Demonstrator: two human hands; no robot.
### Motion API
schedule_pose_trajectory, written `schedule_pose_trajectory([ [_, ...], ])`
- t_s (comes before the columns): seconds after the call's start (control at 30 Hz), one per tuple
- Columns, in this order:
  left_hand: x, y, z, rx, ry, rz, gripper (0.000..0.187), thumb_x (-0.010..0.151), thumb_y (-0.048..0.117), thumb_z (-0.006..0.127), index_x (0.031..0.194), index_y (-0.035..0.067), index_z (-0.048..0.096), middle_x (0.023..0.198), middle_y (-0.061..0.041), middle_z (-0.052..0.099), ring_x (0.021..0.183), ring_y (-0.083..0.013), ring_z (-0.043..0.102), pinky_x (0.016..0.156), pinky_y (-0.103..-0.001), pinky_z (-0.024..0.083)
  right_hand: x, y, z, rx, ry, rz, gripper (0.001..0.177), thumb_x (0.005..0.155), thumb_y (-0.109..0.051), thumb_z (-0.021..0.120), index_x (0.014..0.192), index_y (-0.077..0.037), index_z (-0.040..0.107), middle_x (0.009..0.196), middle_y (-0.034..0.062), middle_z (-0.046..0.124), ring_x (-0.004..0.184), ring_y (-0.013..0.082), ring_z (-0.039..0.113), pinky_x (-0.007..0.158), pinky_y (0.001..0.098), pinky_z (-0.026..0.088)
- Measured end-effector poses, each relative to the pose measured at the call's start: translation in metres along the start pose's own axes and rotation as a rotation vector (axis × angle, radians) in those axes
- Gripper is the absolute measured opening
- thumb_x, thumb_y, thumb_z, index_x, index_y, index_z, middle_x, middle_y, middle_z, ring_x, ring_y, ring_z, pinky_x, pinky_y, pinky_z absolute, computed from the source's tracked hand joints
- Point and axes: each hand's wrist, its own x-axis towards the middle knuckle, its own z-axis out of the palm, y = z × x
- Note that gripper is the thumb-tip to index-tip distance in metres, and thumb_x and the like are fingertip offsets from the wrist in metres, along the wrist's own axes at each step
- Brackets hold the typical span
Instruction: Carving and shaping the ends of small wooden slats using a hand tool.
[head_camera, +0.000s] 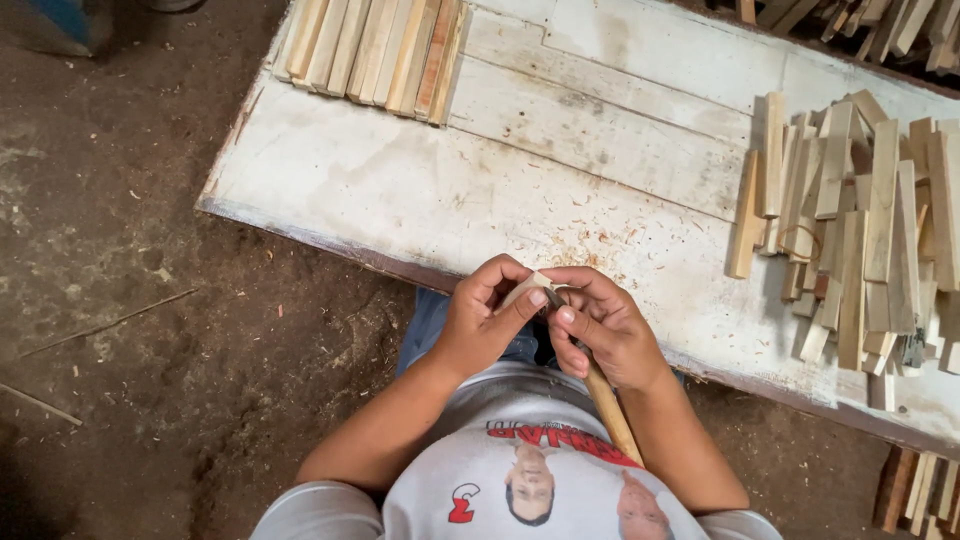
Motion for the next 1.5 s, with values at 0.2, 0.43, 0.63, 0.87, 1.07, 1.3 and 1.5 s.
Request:
schedule_pose_trajectory([
  [0.2, -0.002, 0.026, 0.016, -0.008, -0.028, 0.113, 0.019, 0.094, 0.014, 0.076, 0.094, -0.002, 0.067, 0.068, -0.015, 0.064, 0.06, -0.012, 0.058, 0.055, -0.027, 0.048, 0.001, 0.012, -0.038, 0.008, 0.085, -0.012, 0.034, 0.098, 0.005, 0.052, 0.132, 0.004, 0.058, 0.07, 0.0152, 0.05, 0.039, 0.0132, 0.047, 0.028, 0.0266, 0.044],
  [0.43, -0.001, 0.007, 0.011, 0.007, -0.001, 0.152, 0.022, 0.093, 0.012, 0.077, 0.099, -0.004, 0.062, 0.069, -0.013, 0.066, 0.06, -0.0138, 0.061, 0.057, -0.027, 0.05, 0.0, 0.008, -0.023, -0.022, 0.08, 0.016, 0.034, 0.098, 0.005, 0.052, 0.132, 0.008, 0.055, 0.07, 0.015, 0.051, 0.038, 0.0125, 0.048, 0.027, 0.0267, 0.043],
  [0.63, -0.007, 0.006, 0.009, -0.091, -0.02, 0.063, 0.017, 0.099, 0.01, 0.068, 0.102, -0.003, 0.058, 0.062, -0.013, 0.062, 0.051, -0.0132, 0.059, 0.05, -0.023, 0.05, -0.003, -0.006, 0.001, 0.084, 0.028, 0.021, 0.043, 0.098, 0.0, 0.057, 0.14, 0.006, 0.048, 0.07, 0.0142, 0.048, 0.039, 0.0111, 0.046, 0.028, 0.0257, 0.045],
  [0.87, -0.009, 0.004, 0.008, -0.056, -0.003, 0.067, 0.017, 0.1, 0.013, 0.067, 0.099, -0.003, 0.063, 0.064, -0.016, 0.066, 0.05, -0.0144, 0.064, 0.048, -0.026, 0.054, -0.006, 0.002, 0.01, 0.07, 0.011, 0.056, 0.043, 0.096, 0.002, 0.057, 0.136, 0.01, 0.046, 0.068, 0.0154, 0.049, 0.036, 0.0122, 0.046, 0.027, 0.0255, 0.044],
  [1.07, -0.006, 0.0, 0.008, -0.071, 0.025, 0.11, 0.016, 0.098, 0.009, 0.069, 0.095, -0.005, 0.062, 0.068, -0.016, 0.062, 0.049, -0.0144, 0.06, 0.043, -0.026, 0.052, -0.006, 0.003, 0.011, 0.062, -0.007, 0.065, 0.043, 0.096, 0.003, 0.057, 0.137, 0.008, 0.046, 0.07, 0.0157, 0.052, 0.036, 0.0121, 0.047, 0.026, 0.0253, 0.044],
  [1.3, -0.006, -0.005, 0.006, -0.09, 0.046, 0.145, 0.016, 0.097, 0.006, 0.069, 0.093, -0.007, 0.062, 0.072, -0.015, 0.06, 0.055, -0.0157, 0.063, 0.043, -0.026, 0.053, -0.003, 0.01, 0.002, 0.076, 0.01, 0.059, 0.036, 0.096, 0.006, 0.056, 0.132, 0.01, 0.051, 0.068, 0.017, 0.053, 0.035, 0.0133, 0.047, 0.025, 0.0272, 0.044],
  [1.5, -0.007, 0.012, 0.016, -0.081, -0.019, 0.225, 0.018, 0.1, 0.01, 0.066, 0.09, -0.006, 0.065, 0.068, -0.014, 0.063, 0.053, -0.018, 0.065, 0.044, -0.029, 0.054, 0.003, 0.024, -0.039, 0.028, 0.09, 0.058, 0.032, 0.099, 0.004, 0.053, 0.13, 0.006, 0.058, 0.068, 0.0138, 0.051, 0.038, 0.0113, 0.046, 0.027, 0.0246, 0.043],
])
